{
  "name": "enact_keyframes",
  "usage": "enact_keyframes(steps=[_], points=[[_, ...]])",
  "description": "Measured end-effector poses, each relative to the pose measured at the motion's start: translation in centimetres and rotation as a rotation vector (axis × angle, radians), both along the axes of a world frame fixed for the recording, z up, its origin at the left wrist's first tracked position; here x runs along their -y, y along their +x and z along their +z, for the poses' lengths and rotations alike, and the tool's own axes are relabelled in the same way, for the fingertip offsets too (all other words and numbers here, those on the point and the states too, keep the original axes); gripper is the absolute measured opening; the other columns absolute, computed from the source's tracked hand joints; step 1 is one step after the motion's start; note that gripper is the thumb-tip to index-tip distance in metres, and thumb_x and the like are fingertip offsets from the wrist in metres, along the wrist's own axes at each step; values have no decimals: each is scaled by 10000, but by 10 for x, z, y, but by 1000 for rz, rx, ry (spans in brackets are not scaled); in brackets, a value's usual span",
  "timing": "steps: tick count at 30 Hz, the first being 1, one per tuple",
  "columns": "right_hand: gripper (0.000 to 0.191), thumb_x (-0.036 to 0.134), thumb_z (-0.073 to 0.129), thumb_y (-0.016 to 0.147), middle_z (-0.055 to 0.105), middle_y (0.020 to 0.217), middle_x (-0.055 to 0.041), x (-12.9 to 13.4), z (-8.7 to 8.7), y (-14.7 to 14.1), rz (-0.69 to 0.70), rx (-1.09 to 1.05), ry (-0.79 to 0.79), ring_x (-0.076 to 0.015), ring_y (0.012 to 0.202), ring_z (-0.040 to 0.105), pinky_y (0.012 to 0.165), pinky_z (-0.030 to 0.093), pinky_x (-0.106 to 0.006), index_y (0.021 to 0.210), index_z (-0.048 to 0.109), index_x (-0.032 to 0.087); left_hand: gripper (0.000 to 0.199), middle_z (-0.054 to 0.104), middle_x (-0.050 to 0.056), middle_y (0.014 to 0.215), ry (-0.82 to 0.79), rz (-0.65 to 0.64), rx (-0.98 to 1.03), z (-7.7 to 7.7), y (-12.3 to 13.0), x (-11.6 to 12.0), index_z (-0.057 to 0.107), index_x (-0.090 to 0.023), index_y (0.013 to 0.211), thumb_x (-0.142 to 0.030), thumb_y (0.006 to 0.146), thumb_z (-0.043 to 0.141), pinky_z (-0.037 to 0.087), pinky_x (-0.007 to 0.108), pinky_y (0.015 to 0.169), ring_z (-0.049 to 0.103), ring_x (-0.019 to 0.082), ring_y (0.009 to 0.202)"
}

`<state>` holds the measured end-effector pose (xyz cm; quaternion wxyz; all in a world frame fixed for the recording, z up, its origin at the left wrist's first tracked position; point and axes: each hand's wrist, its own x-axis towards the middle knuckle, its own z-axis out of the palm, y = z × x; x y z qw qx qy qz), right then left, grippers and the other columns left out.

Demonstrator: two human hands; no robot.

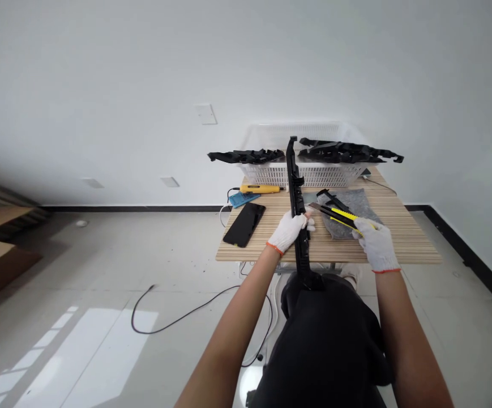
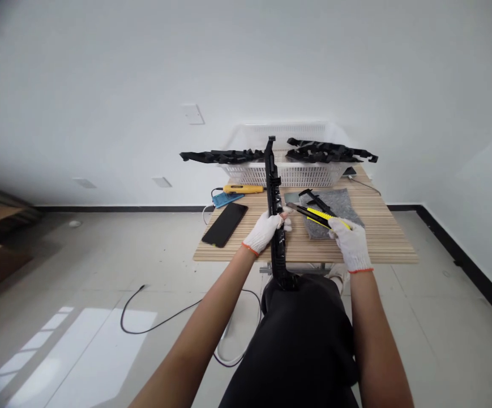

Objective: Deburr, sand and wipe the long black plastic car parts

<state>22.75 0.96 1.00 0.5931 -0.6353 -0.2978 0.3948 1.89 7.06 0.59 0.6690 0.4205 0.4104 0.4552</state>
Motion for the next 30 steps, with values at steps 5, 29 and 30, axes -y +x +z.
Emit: enact_keyframes(steps=[5,29,30], points=[[486,504,799,604,563,491,29,-2,-7,2,-12,46,21,-57,357,302,338,179,-213,897,728,124,186,605,-16,656,48,-34,53,-15,-2,-6,658,-137,1001,-279,888,700,519,237,611,630,114,585],[626,559,716,861,585,1403,-164,24,4,-40,90,1509,-40,-384,1153,564,890,476,-443,1395,672,235,125,604,-17,653,-25,20,-31,1,-4,3,640,-161,944,-223,846,688,495,214,560,626,122,577],[609,552,709,868,583,1404,-175,29,19,-44,88,1523,-20,-386,1156,564,897,471,-448,1378,680,220,107,601,-17,652,-24,16,-19,1,-5,4,632,-163,925,-220,850,683,503,221,573,622,123,582]])
